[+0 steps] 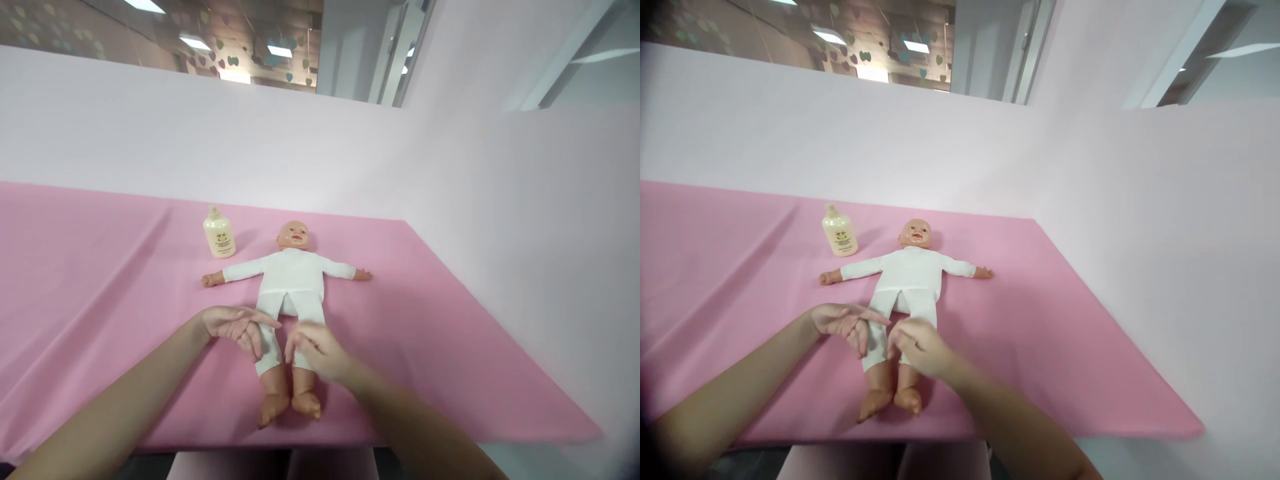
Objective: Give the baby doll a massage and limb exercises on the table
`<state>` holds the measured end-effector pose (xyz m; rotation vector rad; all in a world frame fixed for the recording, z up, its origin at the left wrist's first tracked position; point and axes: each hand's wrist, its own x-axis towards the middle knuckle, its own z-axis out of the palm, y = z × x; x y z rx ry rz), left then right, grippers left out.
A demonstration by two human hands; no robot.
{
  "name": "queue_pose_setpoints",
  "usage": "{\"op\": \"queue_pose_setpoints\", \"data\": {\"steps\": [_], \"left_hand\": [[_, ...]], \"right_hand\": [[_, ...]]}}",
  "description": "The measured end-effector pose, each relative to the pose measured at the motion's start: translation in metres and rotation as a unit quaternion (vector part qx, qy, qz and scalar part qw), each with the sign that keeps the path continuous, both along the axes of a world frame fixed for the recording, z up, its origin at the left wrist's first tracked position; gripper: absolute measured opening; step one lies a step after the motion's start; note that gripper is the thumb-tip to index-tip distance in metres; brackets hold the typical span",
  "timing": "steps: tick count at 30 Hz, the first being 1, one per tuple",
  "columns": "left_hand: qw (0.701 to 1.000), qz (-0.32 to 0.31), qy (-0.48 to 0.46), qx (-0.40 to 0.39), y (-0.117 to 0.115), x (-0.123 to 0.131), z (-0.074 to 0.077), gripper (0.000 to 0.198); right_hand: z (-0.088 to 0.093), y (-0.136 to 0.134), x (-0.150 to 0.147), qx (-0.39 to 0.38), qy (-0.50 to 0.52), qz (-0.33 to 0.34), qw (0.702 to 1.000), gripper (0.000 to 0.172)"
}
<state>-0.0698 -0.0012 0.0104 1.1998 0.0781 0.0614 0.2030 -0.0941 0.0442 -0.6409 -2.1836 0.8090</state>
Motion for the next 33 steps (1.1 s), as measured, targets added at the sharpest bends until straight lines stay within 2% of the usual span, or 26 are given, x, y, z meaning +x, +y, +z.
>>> {"op": "queue_pose_setpoints", "data": {"steps": [2, 4, 7, 10, 12, 14, 16, 20, 24, 26, 28, 30, 33], "left_hand": [[1.000, 0.016, 0.001, -0.001, 0.001, -0.001, -0.002, 0.086], [1.000, 0.022, -0.003, -0.004, 0.002, -0.003, -0.003, 0.085], [0.999, 0.030, -0.003, -0.012, 0.006, -0.005, -0.005, 0.084], [0.999, 0.039, -0.005, -0.019, 0.010, -0.008, -0.008, 0.083], [0.999, 0.044, -0.009, -0.021, 0.012, -0.010, -0.010, 0.084], [0.998, 0.053, -0.007, -0.022, 0.014, -0.011, -0.011, 0.084], [0.998, 0.060, -0.002, -0.022, 0.014, -0.011, -0.011, 0.086], [0.998, 0.058, -0.012, -0.022, 0.014, -0.009, -0.010, 0.089], [0.996, 0.081, -0.020, -0.028, 0.015, -0.009, -0.008, 0.084], [0.989, 0.138, -0.031, -0.038, 0.018, -0.008, -0.004, 0.078], [0.967, 0.245, -0.046, -0.057, 0.024, -0.005, 0.004, 0.067], [0.923, 0.373, -0.054, -0.080, 0.033, 0.002, 0.016, 0.052], [0.835, 0.539, -0.046, -0.099, 0.054, 0.022, 0.036, 0.030]], "right_hand": [[-0.001, 0.018, 0.010, 0.044, 0.034, -0.106, 0.993, 0.034], [-0.002, 0.041, 0.025, 0.087, 0.059, -0.208, 0.973, 0.027], [-0.009, 0.077, 0.055, 0.113, 0.025, -0.320, 0.940, 0.029], [-0.020, 0.104, 0.087, 0.069, -0.077, -0.439, 0.892, 0.040], [-0.027, 0.116, 0.104, 0.011, -0.147, -0.496, 0.856, 0.046], [-0.032, 0.122, 0.116, -0.044, -0.194, -0.531, 0.824, 0.049], [-0.035, 0.126, 0.123, -0.071, -0.227, -0.542, 0.806, 0.046], [-0.034, 0.128, 0.124, -0.084, -0.234, -0.535, 0.807, 0.039], [-0.027, 0.126, 0.119, -0.066, -0.217, -0.543, 0.808, 0.023], [-0.024, 0.123, 0.118, -0.058, -0.203, -0.534, 0.819, 0.019], [-0.021, 0.120, 0.117, -0.075, -0.174, -0.513, 0.837, 0.018], [-0.019, 0.116, 0.116, -0.109, -0.134, -0.483, 0.858, 0.018], [-0.018, 0.113, 0.112, -0.143, -0.081, -0.456, 0.875, 0.021]]}}
